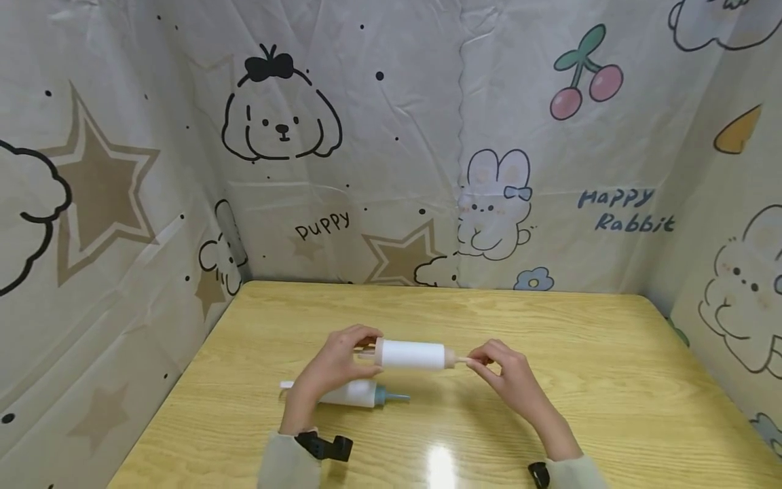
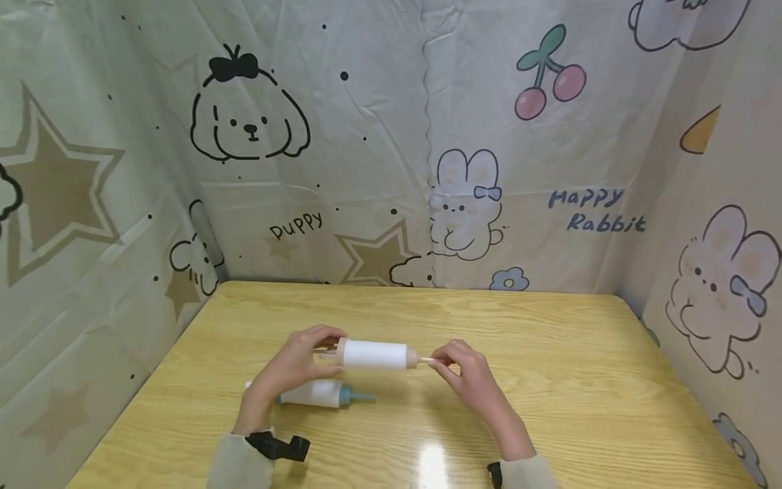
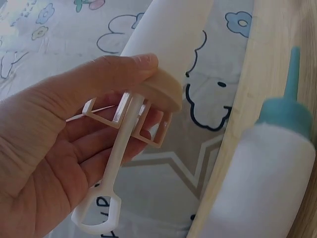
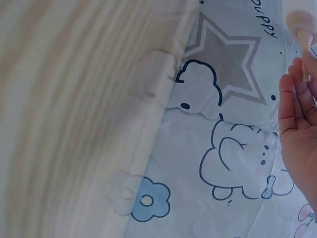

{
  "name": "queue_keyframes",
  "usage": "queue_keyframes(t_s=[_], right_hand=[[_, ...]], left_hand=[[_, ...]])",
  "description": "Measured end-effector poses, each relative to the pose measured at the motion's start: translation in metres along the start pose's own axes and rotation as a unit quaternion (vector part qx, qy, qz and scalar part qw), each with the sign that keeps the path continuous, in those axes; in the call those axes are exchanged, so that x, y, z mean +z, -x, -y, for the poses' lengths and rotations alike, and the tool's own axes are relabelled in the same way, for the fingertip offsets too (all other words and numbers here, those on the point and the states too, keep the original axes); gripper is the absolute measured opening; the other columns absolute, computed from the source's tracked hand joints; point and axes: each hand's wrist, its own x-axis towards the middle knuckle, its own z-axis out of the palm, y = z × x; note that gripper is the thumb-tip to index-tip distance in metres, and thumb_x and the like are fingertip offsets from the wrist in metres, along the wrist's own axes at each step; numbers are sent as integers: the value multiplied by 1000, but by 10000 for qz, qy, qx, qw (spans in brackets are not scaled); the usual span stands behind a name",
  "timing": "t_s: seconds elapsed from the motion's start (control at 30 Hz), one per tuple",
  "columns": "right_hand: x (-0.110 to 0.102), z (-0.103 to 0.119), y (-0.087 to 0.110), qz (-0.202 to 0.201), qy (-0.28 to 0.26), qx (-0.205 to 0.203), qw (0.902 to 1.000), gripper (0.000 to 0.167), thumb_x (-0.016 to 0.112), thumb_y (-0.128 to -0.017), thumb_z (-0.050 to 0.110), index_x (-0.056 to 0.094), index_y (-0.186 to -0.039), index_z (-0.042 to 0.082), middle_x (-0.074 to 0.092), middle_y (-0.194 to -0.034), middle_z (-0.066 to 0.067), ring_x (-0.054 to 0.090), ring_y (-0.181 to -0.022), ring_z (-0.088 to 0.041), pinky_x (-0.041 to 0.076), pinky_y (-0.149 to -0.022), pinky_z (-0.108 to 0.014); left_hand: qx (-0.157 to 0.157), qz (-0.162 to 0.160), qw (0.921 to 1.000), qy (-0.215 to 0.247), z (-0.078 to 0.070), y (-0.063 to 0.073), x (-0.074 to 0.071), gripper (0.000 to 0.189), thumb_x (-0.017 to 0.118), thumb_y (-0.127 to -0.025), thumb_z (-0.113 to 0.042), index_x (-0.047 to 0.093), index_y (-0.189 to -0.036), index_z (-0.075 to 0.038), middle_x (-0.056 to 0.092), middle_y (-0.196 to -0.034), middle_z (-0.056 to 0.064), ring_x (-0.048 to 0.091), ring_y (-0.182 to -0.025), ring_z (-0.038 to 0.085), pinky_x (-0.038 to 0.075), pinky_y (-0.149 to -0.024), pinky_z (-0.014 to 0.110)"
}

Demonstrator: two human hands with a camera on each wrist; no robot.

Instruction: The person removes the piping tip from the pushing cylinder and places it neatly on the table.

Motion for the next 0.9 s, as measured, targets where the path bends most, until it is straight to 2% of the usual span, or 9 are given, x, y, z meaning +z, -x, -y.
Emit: queue_keyframes(t_s=[0.23, 0.43, 0.67, 0.73, 0.8, 0.83, 0.9], right_hand=[[-16, -5, 11, -168, -100, 104, 9998, 22, 77, -76, -3, 69, -85, 15, 64, -79, 9, 58, -73, 3, 55, -61, -20], [-24, -9, 19, -257, -231, 77, 9994, 24, 77, -76, -5, 69, -85, 16, 64, -79, 9, 56, -72, 3, 50, -63, -11], [-38, -8, 27, -286, -367, 203, 9987, 26, 76, -78, -5, 69, -87, 18, 65, -79, 8, 57, -72, 2, 51, -64, -13], [-40, -7, 30, -274, -461, 344, 9980, 25, 75, -79, -5, 69, -89, 18, 66, -80, 6, 57, -73, 1, 51, -64, -14], [-42, -6, 31, -87, -820, 666, 9944, 22, 72, -83, -2, 68, -96, 15, 68, -85, 2, 58, -77, 2, 52, -67, -16], [-41, -5, 32, 52, -1055, 877, 9905, 20, 70, -86, 0, 68, -100, 13, 69, -90, 0, 59, -80, 4, 52, -70, -17], [-40, -4, 32, 382, -1665, 1366, 9758, 20, 66, -92, 4, 65, -111, 7, 70, -100, -6, 61, -88, 5, 55, -75, -18]], left_hand=[[94, 136, 9999, 42, -14, -6, 9, 49, 81, -80, -14, 61, -123, -2, 66, -118, 11, 68, -105, 26, 60, -88, 32], [307, 100, 9995, 4, -22, -6, 17, 47, 81, -80, -11, 61, -122, 0, 66, -116, 12, 69, -102, 26, 60, -86, 29], [292, 124, 9994, 150, -33, -7, 26, 46, 81, -80, -10, 62, -121, -2, 67, -116, 12, 70, -101, 25, 60, -84, 28], [297, 115, 9994, 164, -35, -7, 29, 46, 80, -80, -11, 62, -121, -3, 68, -117, 12, 70, -102, 25, 60, -85, 27], [277, 64, 9994, 214, -37, -6, 31, 46, 81, -80, -11, 62, -121, -4, 69, -117, 12, 70, -102, 24, 60, -85, 29], [268, 35, 9994, 222, -37, -5, 32, 46, 81, -80, -12, 63, -121, -5, 69, -117, 11, 70, -101, 24, 60, -85, 29], [292, -1, 9992, 259, -38, -4, 33, 45, 81, -79, -11, 63, -120, -5, 69, -116, 11, 70, -101, 24, 61, -84, 32]])
